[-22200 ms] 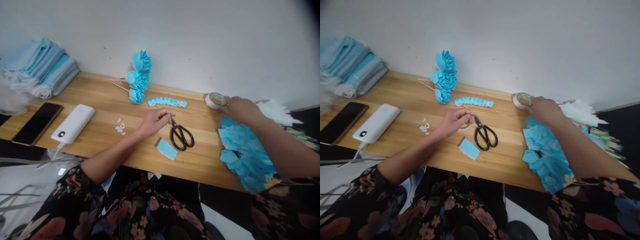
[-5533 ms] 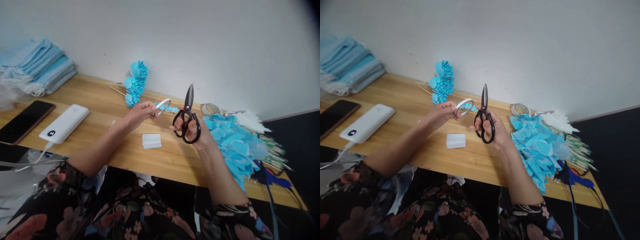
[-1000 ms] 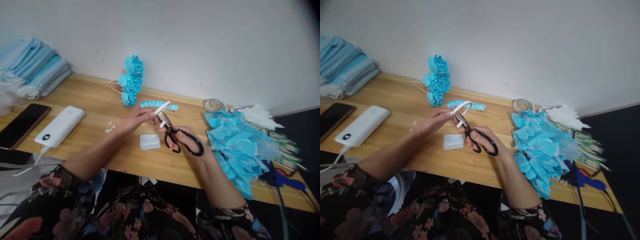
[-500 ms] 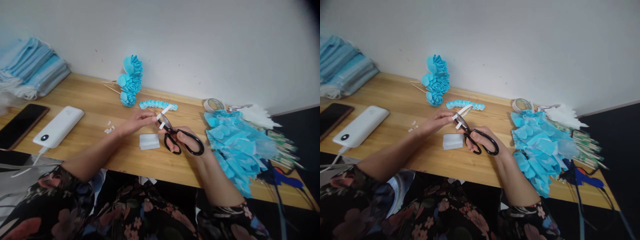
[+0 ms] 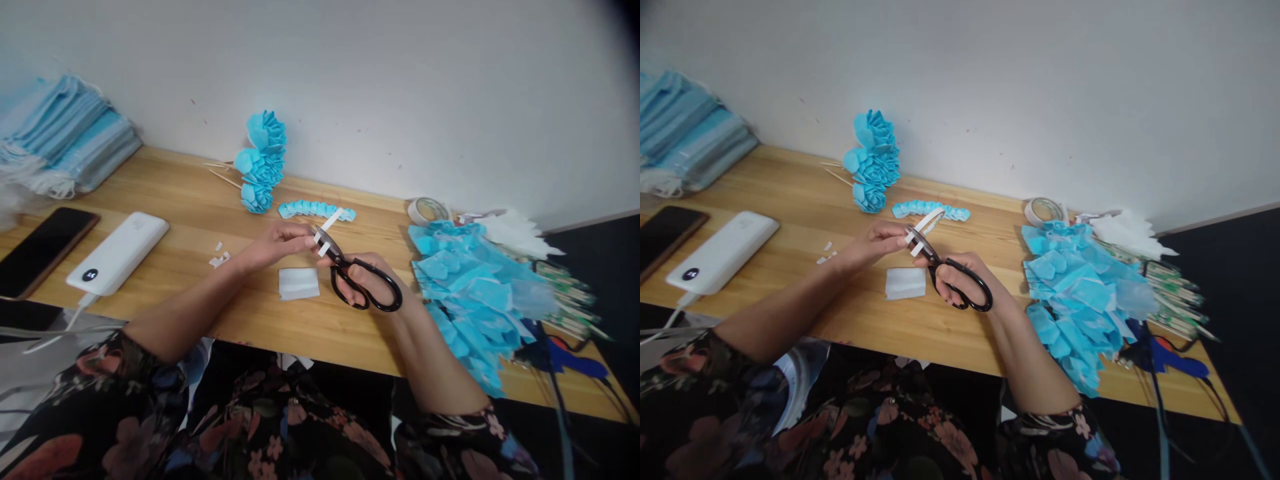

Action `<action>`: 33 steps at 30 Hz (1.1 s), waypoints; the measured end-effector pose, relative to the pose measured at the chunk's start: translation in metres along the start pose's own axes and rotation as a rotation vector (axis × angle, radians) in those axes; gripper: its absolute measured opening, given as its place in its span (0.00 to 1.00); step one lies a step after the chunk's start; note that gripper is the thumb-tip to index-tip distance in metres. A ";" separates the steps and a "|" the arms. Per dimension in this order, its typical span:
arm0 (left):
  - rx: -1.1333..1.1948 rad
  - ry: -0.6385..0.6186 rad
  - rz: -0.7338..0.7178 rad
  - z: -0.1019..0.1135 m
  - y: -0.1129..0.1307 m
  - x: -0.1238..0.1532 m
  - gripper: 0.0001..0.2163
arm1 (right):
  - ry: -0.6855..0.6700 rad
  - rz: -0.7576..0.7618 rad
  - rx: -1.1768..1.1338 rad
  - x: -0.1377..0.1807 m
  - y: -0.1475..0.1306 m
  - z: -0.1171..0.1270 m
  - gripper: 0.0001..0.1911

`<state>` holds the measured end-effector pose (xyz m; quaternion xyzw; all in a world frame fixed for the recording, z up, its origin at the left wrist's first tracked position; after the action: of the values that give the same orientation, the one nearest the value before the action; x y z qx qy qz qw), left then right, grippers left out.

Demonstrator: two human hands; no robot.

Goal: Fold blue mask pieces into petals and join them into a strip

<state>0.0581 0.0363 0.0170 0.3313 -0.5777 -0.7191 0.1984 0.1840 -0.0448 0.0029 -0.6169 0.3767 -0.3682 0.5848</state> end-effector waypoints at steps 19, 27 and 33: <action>-0.384 0.316 -0.064 0.040 -0.006 -0.005 0.18 | 0.222 -0.042 -0.029 0.000 0.000 0.025 0.42; -0.608 0.391 -0.085 0.053 -0.003 -0.007 0.15 | 0.450 0.033 -0.121 0.011 -0.014 0.072 0.37; -0.707 0.418 -0.217 0.054 0.004 -0.008 0.14 | 0.314 -0.149 0.346 0.009 -0.005 0.060 0.26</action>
<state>0.0250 0.0784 0.0293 0.4405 -0.2044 -0.8071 0.3358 0.2414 -0.0258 0.0057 -0.4690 0.3477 -0.5606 0.5872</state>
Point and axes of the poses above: each hand's wrist, its own x-axis away from the middle knuckle, its own z-axis out of the back of the hand, y = z × x, the point moved 9 cm from there along -x, towards the middle knuckle, and after that the axes turned 2 degrees about y, right-handed, at the moved point
